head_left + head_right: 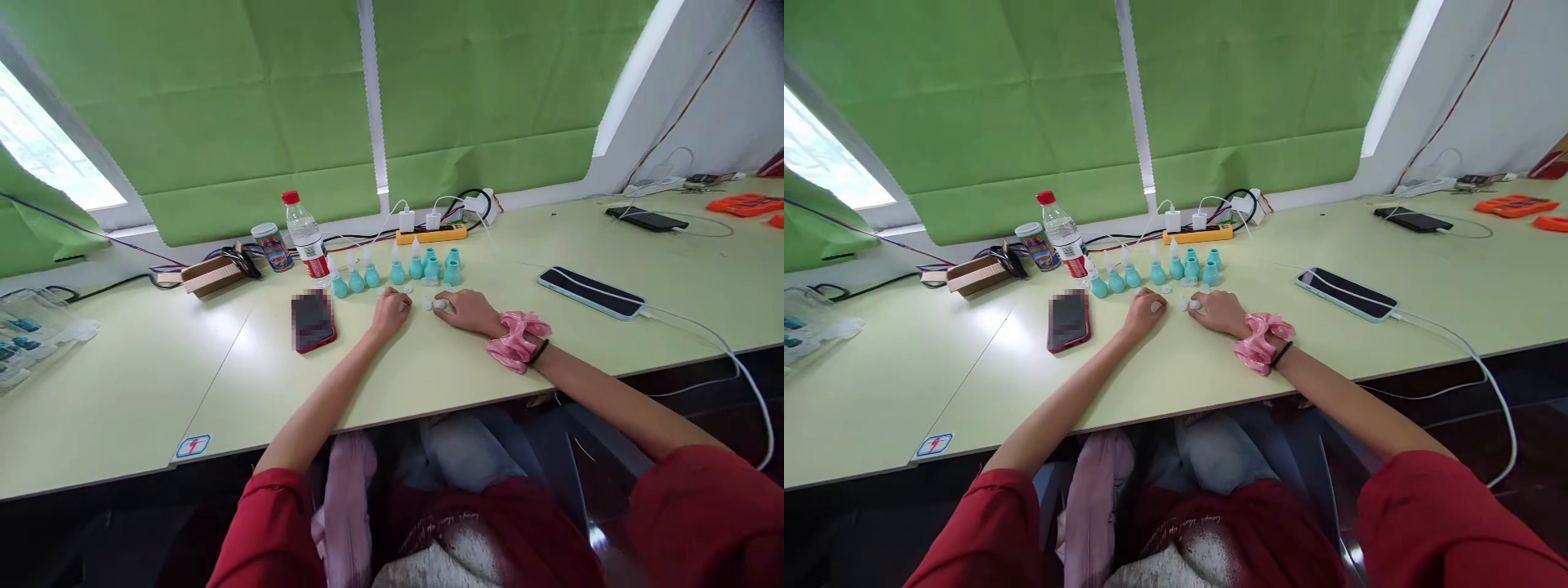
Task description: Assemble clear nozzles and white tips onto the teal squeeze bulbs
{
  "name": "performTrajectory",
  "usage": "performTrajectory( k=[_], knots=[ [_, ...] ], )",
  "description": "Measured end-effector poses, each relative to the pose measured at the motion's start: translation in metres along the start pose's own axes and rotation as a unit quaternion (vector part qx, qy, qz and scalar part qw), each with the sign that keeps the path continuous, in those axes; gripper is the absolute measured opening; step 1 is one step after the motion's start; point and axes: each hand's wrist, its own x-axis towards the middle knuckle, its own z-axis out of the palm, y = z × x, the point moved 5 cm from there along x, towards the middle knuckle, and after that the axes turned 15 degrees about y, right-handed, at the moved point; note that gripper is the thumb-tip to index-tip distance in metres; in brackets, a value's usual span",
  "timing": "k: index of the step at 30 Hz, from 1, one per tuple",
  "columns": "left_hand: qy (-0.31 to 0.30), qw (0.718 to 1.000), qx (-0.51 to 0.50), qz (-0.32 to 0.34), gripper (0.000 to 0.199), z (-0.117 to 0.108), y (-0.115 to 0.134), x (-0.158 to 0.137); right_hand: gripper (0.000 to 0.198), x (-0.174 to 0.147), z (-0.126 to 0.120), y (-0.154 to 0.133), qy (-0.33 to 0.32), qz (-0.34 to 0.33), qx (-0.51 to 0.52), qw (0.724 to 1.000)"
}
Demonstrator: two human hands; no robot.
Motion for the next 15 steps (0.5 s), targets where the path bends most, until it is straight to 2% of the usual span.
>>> performTrajectory(
  k=[3, 8, 15],
  knots=[
    [0.002, 1.0, -0.002, 0.012, 0.026, 0.001, 0.004, 0.0, 0.032, -0.006, 0.008, 0.003, -0.01, 0.009, 0.008, 1.0],
    [0.009, 0.999, 0.001, 0.032, 0.02, 0.002, 0.017, -0.001, 0.031, -0.005, 0.006, 0.008, -0.001, 0.017, 0.04, 0.999],
    [0.005, 0.998, 0.006, 0.066, 0.027, 0.006, 0.033, -0.002, 0.026, -0.006, 0.007, 0.003, 0.006, 0.0, 0.087, 0.996]
  ],
)
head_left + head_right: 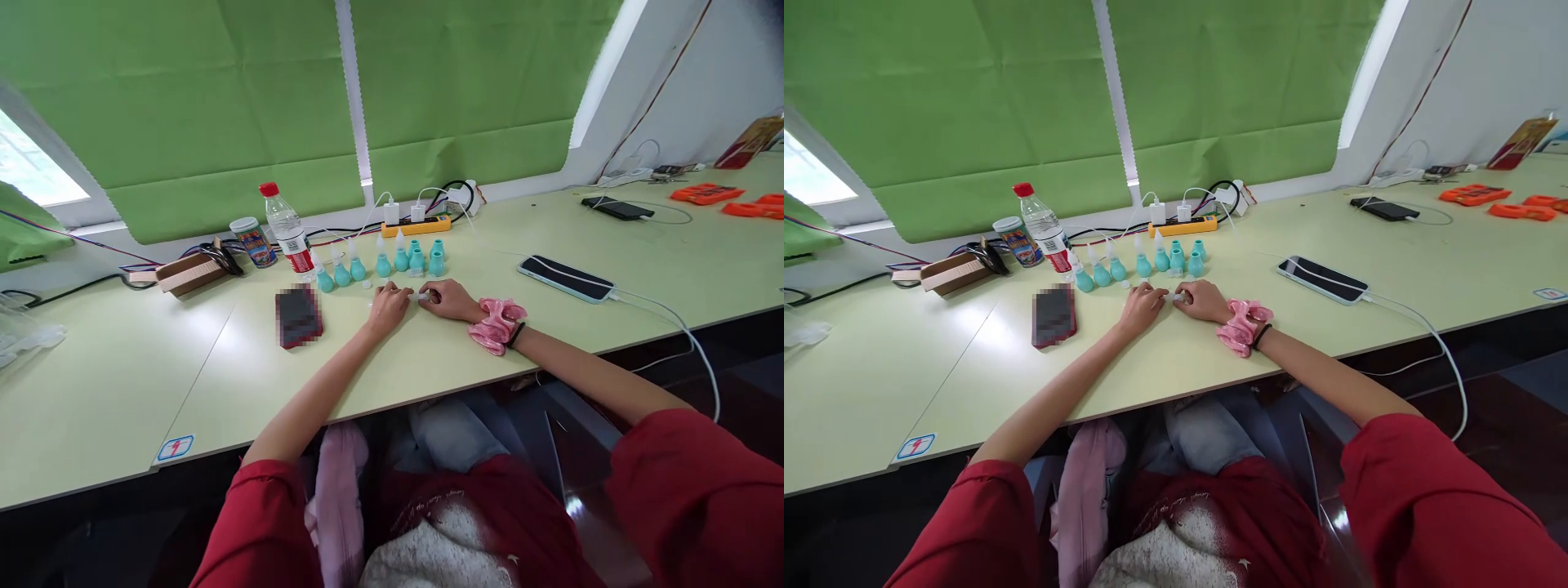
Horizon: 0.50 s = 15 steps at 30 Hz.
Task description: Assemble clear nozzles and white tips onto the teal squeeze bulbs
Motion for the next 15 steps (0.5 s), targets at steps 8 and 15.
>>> performTrajectory(
  k=[8, 15],
  knots=[
    [-0.013, 0.999, -0.022, 0.02, 0.029, 0.017, -0.002, 0.014, 0.033, 0.01, 0.009, 0.015, 0.002, 0.014, 0.012, 1.0],
    [-0.004, 0.999, -0.04, 0.002, 0.027, 0.021, -0.006, 0.014, 0.033, 0.009, 0.009, 0.016, 0.015, 0.025, 0.01, 1.0]
  ],
)
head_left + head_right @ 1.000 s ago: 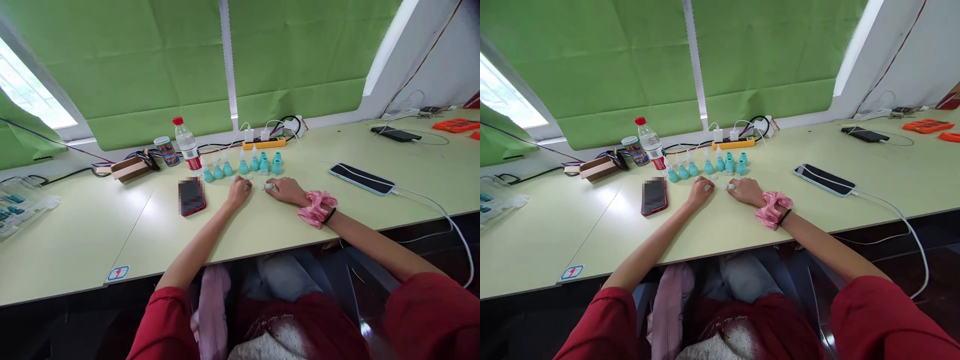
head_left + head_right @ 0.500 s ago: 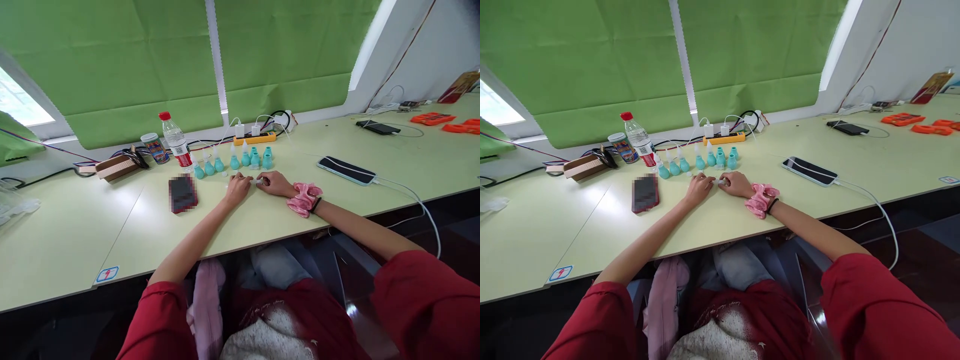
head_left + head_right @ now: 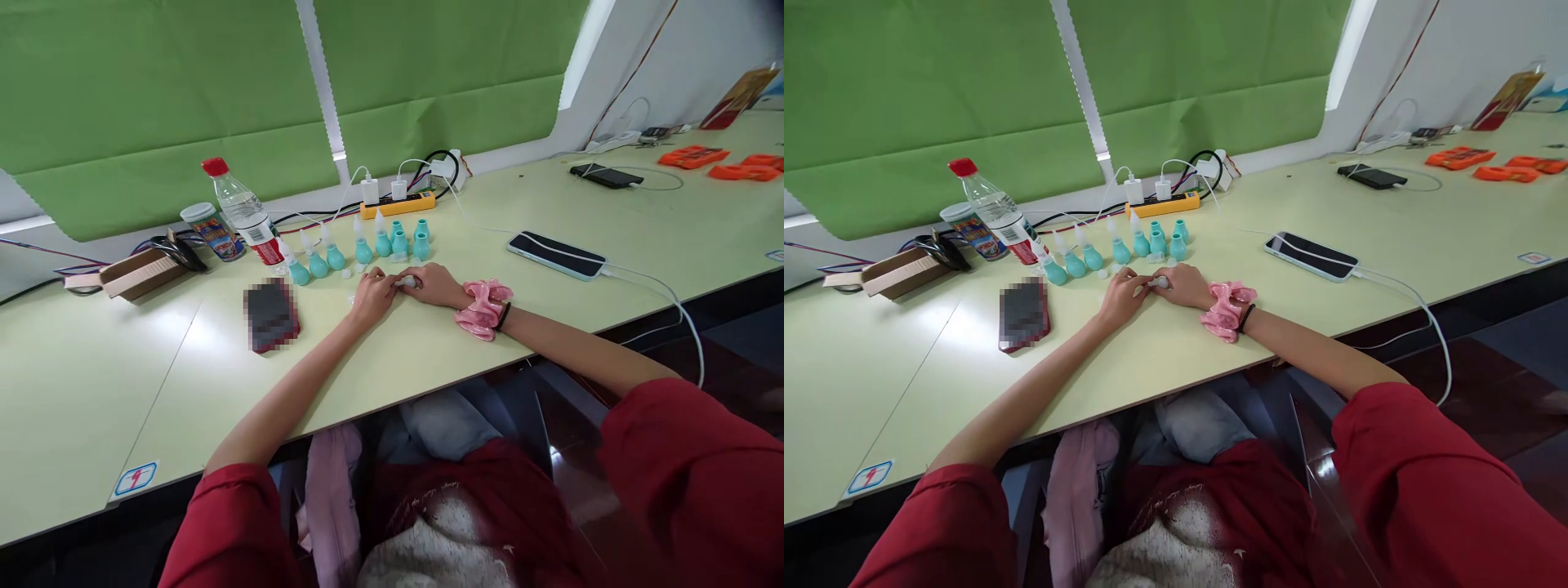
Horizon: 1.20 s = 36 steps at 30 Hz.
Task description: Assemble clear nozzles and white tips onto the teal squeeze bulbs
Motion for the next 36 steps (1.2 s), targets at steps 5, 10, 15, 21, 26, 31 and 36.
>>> performTrajectory(
  k=[5, 10, 15, 21, 26, 31, 36],
  knots=[
    [0.001, 1.0, -0.017, -0.013, 0.028, -0.007, 0.003, -0.004, 0.032, 0.0, 0.0, -0.001, 0.017, 0.004, 0.028, 0.999],
    [0.006, 0.999, -0.03, -0.033, 0.029, -0.016, 0.005, -0.007, 0.035, -0.001, -0.003, -0.005, 0.026, -0.007, 0.066, 0.997],
    [0.019, 0.997, -0.028, -0.073, 0.026, -0.017, -0.001, -0.008, 0.034, -0.002, -0.004, -0.007, 0.035, -0.008, 0.095, 0.995],
    [0.029, 0.995, -0.041, -0.08, 0.018, -0.017, -0.006, -0.009, 0.029, -0.001, -0.005, -0.006, 0.037, -0.002, 0.104, 0.994],
    [0.049, 0.994, -0.058, -0.082, 0.016, -0.023, -0.014, -0.008, 0.03, -0.001, -0.006, -0.005, 0.033, -0.007, 0.105, 0.994],
    [0.078, 0.988, -0.057, -0.122, 0.021, -0.033, -0.029, -0.01, 0.032, 0.0, -0.006, 0.001, 0.057, 0.024, 0.072, 0.995],
    [0.077, 0.984, -0.056, -0.15, 0.019, -0.035, -0.038, -0.014, 0.029, 0.0, -0.005, 0.003, 0.057, 0.039, 0.044, 0.997]
  ],
)
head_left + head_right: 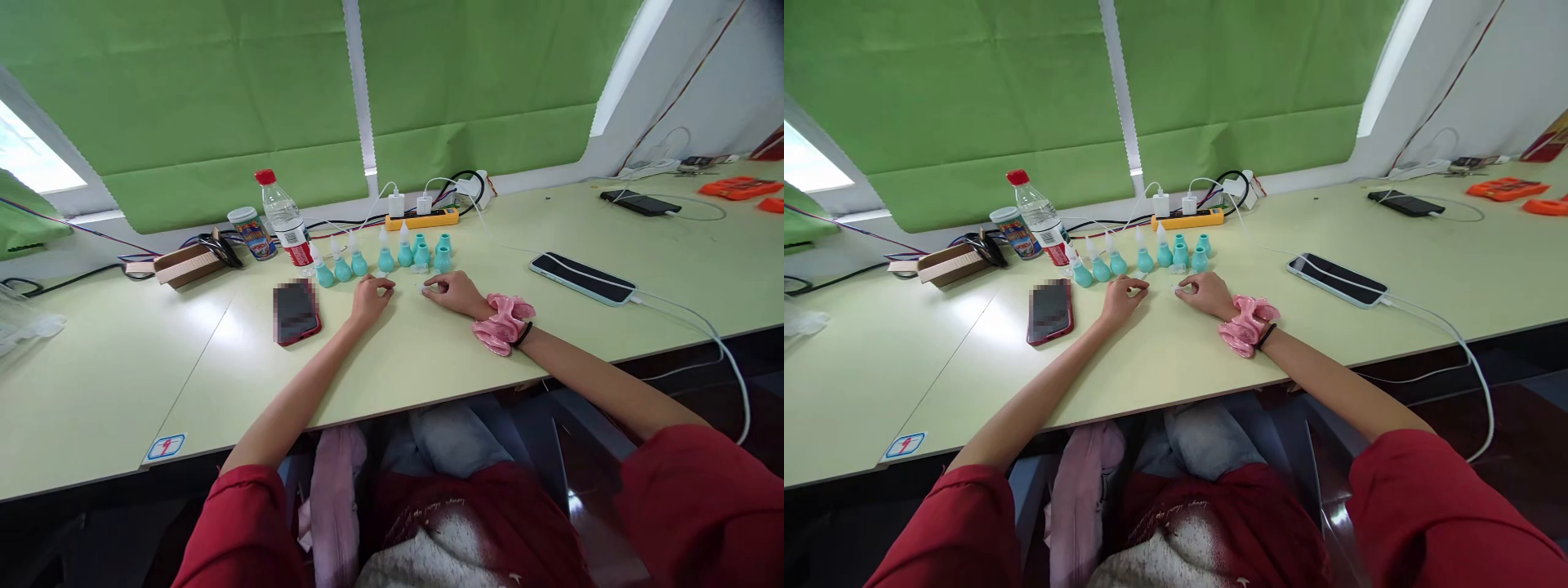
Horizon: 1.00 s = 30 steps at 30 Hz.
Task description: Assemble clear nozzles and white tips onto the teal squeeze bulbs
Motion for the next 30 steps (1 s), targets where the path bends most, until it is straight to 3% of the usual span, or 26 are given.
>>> performTrajectory(
  k=[6, 11, 18, 21, 30],
  knots=[
    [-0.016, 1.0, 0.0, -0.008, 0.018, 0.003, -0.001, -0.001, 0.03, 0.006, -0.002, -0.007, 0.037, -0.014, -0.035, 0.999],
    [-0.008, 1.0, 0.009, -0.006, 0.02, 0.001, -0.001, 0.002, 0.029, 0.019, 0.01, -0.016, 0.051, -0.037, -0.057, 0.996],
    [0.029, 0.998, 0.049, -0.013, 0.027, -0.028, -0.025, 0.021, 0.032, 0.026, 0.026, -0.021, 0.012, -0.027, -0.107, 0.994],
    [0.012, 0.998, 0.058, -0.014, 0.027, -0.034, -0.029, 0.022, 0.034, 0.026, 0.026, -0.02, -0.008, -0.008, -0.13, 0.991],
    [-0.081, 0.994, 0.056, 0.047, 0.021, -0.005, 0.003, 0.001, 0.025, 0.026, 0.027, -0.016, -0.091, 0.036, -0.169, 0.981]
  ],
)
